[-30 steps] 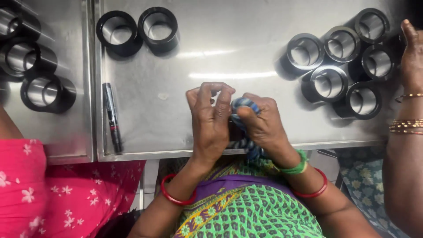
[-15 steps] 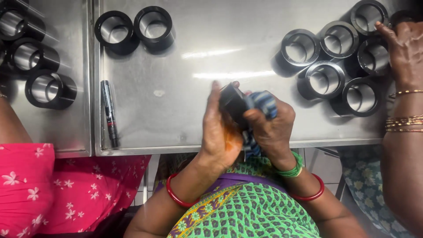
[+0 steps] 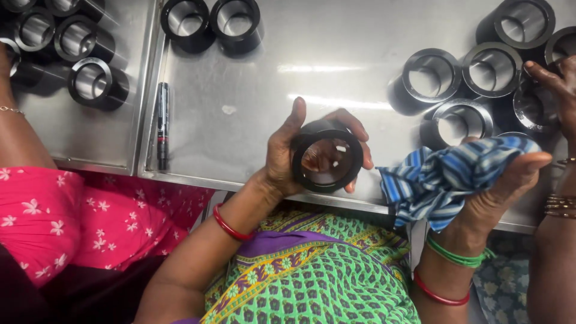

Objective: Cleaning and inspecting black metal rings using a blue cloth and marking them for quality control.

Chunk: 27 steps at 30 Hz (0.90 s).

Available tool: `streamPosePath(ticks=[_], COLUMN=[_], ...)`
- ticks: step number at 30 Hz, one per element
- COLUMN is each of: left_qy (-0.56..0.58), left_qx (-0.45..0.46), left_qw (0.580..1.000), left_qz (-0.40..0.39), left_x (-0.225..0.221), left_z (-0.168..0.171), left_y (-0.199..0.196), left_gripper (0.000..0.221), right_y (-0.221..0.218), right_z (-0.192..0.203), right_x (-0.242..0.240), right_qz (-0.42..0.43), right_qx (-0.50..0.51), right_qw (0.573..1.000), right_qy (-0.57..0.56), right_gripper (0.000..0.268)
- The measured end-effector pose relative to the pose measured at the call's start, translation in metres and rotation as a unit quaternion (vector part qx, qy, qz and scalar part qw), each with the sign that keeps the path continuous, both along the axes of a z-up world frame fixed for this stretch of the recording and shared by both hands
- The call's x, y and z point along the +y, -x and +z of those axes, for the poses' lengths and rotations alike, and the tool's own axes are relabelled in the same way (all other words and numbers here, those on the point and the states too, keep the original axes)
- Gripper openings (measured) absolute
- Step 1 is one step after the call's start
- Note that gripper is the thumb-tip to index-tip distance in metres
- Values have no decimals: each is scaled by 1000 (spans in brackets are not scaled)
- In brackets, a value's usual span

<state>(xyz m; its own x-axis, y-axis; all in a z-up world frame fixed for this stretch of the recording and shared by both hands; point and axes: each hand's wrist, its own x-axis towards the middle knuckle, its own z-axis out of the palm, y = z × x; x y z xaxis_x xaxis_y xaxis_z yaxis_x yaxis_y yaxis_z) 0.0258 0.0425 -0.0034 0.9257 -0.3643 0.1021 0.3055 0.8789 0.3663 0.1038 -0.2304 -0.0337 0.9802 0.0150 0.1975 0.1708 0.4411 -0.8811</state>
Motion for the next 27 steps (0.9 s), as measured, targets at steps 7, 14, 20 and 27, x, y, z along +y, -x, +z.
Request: streamPosePath(ticks=[7, 14, 20, 27], left_qy=[-459, -852, -909, -906], left_qx=[-158, -163, -171, -171], left_qw=[860, 430, 262, 169], left_qz=[155, 251, 277, 348], left_x=[22, 48, 90, 83], left_z=[16, 2, 9, 7], left_y=[-2, -4, -4, -36], left_gripper=[69, 45, 50, 21], right_y=[6, 5, 12, 10], right_z=[-30, -27, -24, -41], right_x=[-14, -7, -2, -18], right_qz=[-40, -31, -33, -7], right_qx=[-9, -31, 10, 10], right_qw=[994, 989, 984, 985], right_qy=[105, 143, 175, 173], right_gripper=[61, 60, 56, 53])
